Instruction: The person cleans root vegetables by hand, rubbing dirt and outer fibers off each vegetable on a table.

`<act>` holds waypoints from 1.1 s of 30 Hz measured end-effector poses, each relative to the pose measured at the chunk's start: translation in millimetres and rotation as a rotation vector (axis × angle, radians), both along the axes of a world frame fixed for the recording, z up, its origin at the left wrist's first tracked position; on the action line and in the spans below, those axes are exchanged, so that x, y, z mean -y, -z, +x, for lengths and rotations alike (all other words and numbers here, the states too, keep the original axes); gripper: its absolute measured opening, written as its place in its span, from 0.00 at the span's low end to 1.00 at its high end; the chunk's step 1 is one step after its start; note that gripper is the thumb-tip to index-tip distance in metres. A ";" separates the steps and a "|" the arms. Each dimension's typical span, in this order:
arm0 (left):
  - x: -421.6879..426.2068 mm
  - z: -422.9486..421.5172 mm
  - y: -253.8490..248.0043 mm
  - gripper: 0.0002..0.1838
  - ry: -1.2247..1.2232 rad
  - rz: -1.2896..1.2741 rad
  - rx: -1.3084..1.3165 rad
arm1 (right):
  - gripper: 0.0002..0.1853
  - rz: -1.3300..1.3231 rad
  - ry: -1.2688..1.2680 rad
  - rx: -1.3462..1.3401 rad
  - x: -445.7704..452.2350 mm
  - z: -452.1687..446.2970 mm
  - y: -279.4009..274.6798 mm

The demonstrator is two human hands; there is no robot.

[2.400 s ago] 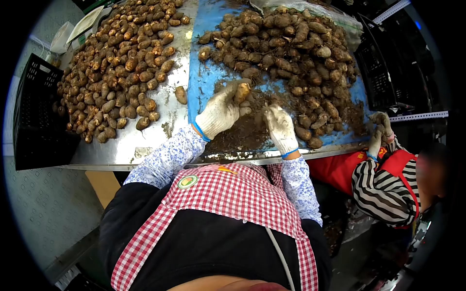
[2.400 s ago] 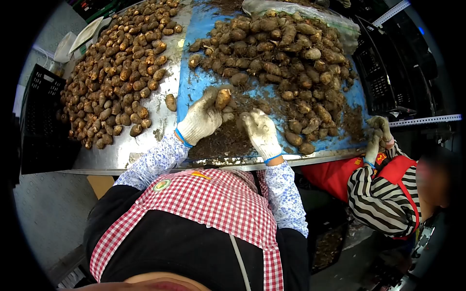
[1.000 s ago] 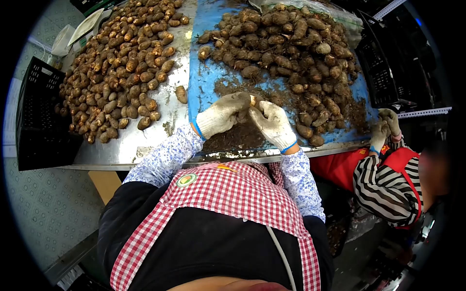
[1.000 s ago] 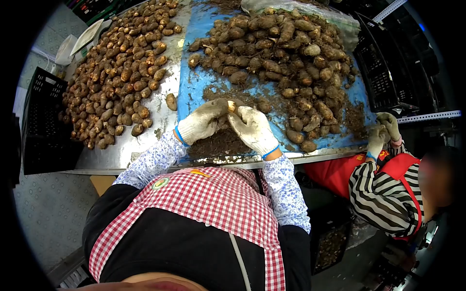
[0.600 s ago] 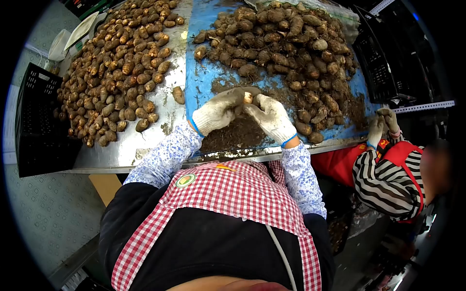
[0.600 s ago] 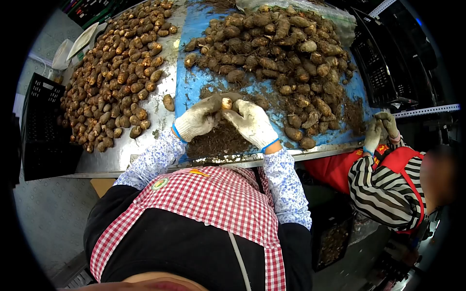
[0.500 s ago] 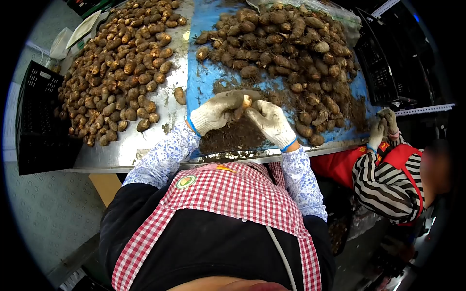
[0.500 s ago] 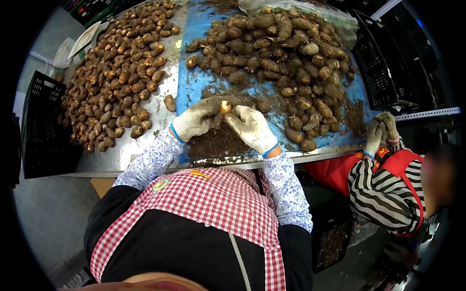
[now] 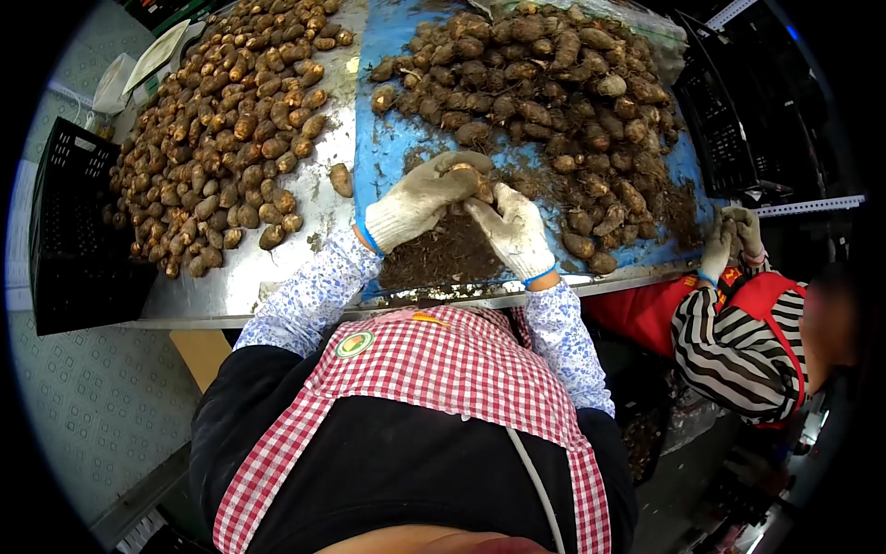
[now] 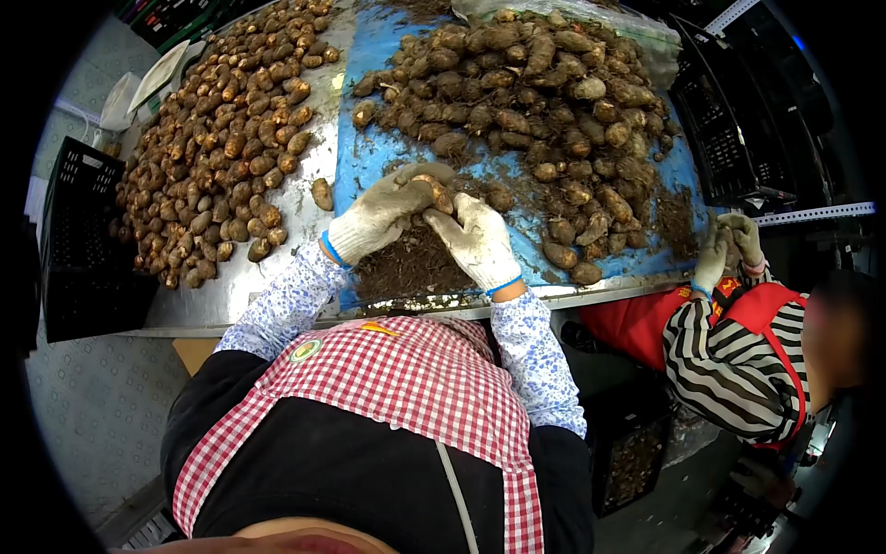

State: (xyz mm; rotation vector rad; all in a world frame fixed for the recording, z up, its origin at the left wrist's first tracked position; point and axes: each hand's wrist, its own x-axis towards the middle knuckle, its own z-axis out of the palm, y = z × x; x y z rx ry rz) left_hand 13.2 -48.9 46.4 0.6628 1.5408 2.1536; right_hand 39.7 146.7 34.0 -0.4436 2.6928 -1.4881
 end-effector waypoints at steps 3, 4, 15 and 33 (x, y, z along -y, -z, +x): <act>6.7 -7.1 7.3 0.22 0.151 0.225 0.362 | 0.13 0.344 -0.038 -0.358 -1.2 0.0 -15.9; 8.1 -0.6 0.2 0.26 0.121 0.248 0.460 | 0.13 0.410 -0.073 -0.464 -7.2 -3.9 -8.1; 1.2 10.2 -13.4 0.31 -0.044 0.092 0.264 | 0.18 -1.483 -0.132 0.489 -1.3 23.3 -3.8; -6.3 21.6 -6.6 0.39 -0.273 -0.043 0.034 | 0.16 -1.113 0.085 0.295 -4.2 20.5 -7.1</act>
